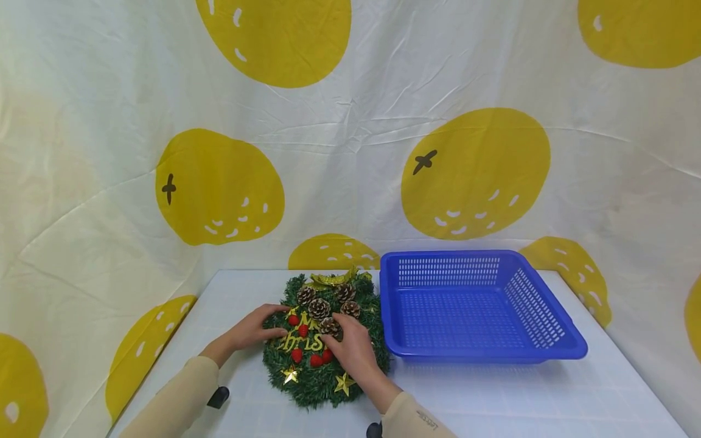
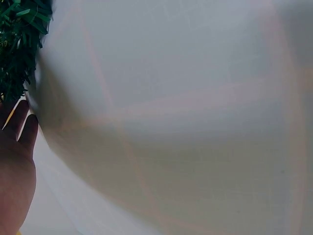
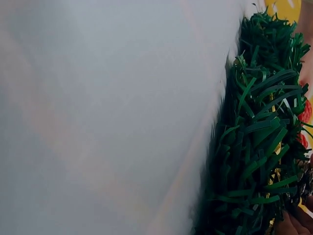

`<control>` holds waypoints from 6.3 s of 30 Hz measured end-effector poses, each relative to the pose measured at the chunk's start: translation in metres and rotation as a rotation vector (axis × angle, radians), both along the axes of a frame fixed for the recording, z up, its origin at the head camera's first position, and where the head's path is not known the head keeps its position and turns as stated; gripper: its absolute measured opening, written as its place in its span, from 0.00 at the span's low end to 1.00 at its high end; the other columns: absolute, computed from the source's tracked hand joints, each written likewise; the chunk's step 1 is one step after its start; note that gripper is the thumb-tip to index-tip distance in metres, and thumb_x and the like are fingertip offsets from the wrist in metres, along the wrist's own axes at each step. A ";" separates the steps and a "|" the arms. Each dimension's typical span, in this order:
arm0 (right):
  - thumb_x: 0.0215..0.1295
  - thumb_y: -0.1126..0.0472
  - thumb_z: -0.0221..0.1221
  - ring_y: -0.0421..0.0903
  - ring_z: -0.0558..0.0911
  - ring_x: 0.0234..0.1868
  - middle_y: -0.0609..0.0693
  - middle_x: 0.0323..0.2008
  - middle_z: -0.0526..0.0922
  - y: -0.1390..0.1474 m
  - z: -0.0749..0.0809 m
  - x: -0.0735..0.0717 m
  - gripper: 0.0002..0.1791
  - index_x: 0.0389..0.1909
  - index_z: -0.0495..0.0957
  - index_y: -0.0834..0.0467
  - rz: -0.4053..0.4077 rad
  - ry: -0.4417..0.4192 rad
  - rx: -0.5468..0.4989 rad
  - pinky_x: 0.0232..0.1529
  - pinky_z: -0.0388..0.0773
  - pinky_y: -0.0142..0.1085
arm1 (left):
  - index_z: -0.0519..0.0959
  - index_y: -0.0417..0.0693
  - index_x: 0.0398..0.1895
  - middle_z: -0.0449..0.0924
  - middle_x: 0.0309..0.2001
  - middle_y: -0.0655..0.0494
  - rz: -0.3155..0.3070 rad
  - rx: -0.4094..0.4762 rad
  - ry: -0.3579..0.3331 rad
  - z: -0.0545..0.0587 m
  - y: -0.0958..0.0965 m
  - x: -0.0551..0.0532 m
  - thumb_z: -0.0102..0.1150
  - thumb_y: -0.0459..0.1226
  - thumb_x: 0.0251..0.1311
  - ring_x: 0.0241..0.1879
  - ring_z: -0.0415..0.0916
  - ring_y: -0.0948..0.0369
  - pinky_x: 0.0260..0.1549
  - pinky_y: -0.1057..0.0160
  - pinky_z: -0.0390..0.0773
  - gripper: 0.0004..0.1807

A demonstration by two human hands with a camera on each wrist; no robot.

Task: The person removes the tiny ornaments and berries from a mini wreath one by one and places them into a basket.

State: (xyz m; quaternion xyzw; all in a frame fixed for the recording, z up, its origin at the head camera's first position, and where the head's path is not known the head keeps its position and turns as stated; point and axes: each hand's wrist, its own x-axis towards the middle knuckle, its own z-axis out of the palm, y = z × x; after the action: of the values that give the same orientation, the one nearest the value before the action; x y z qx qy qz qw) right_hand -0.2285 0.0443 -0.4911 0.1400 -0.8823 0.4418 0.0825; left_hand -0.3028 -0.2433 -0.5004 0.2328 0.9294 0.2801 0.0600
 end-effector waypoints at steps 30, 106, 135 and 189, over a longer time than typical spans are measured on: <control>0.63 0.54 0.66 0.57 0.77 0.59 0.56 0.59 0.78 -0.001 0.008 0.003 0.29 0.63 0.75 0.59 0.042 0.005 0.005 0.53 0.76 0.53 | 0.70 0.48 0.68 0.69 0.64 0.42 -0.012 0.008 0.007 -0.001 -0.001 0.000 0.63 0.54 0.61 0.64 0.64 0.42 0.60 0.38 0.64 0.35; 0.65 0.49 0.64 0.50 0.83 0.41 0.55 0.46 0.85 0.095 0.073 -0.011 0.28 0.63 0.76 0.56 -0.175 0.056 0.058 0.35 0.78 0.41 | 0.68 0.49 0.69 0.68 0.66 0.44 -0.027 -0.006 -0.013 -0.004 -0.003 -0.004 0.61 0.56 0.62 0.66 0.62 0.43 0.62 0.38 0.62 0.36; 0.66 0.52 0.62 0.53 0.83 0.39 0.60 0.46 0.84 0.129 0.068 -0.013 0.27 0.62 0.76 0.62 -0.216 0.010 0.209 0.35 0.78 0.46 | 0.67 0.49 0.70 0.66 0.67 0.42 -0.038 -0.012 -0.020 0.000 -0.002 -0.001 0.60 0.55 0.63 0.67 0.60 0.41 0.61 0.37 0.62 0.36; 0.61 0.59 0.65 0.64 0.80 0.50 0.64 0.49 0.82 0.128 0.059 -0.022 0.20 0.51 0.81 0.66 -0.080 -0.071 0.404 0.49 0.76 0.55 | 0.67 0.47 0.69 0.66 0.66 0.41 -0.029 0.003 -0.019 -0.002 -0.002 0.000 0.61 0.54 0.63 0.67 0.61 0.40 0.61 0.36 0.61 0.36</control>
State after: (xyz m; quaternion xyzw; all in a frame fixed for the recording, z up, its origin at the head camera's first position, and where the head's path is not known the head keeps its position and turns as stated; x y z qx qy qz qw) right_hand -0.2507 0.1724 -0.4322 0.1029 -0.9602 0.2569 0.0390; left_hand -0.3032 -0.2450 -0.5026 0.2436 0.9248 0.2830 0.0724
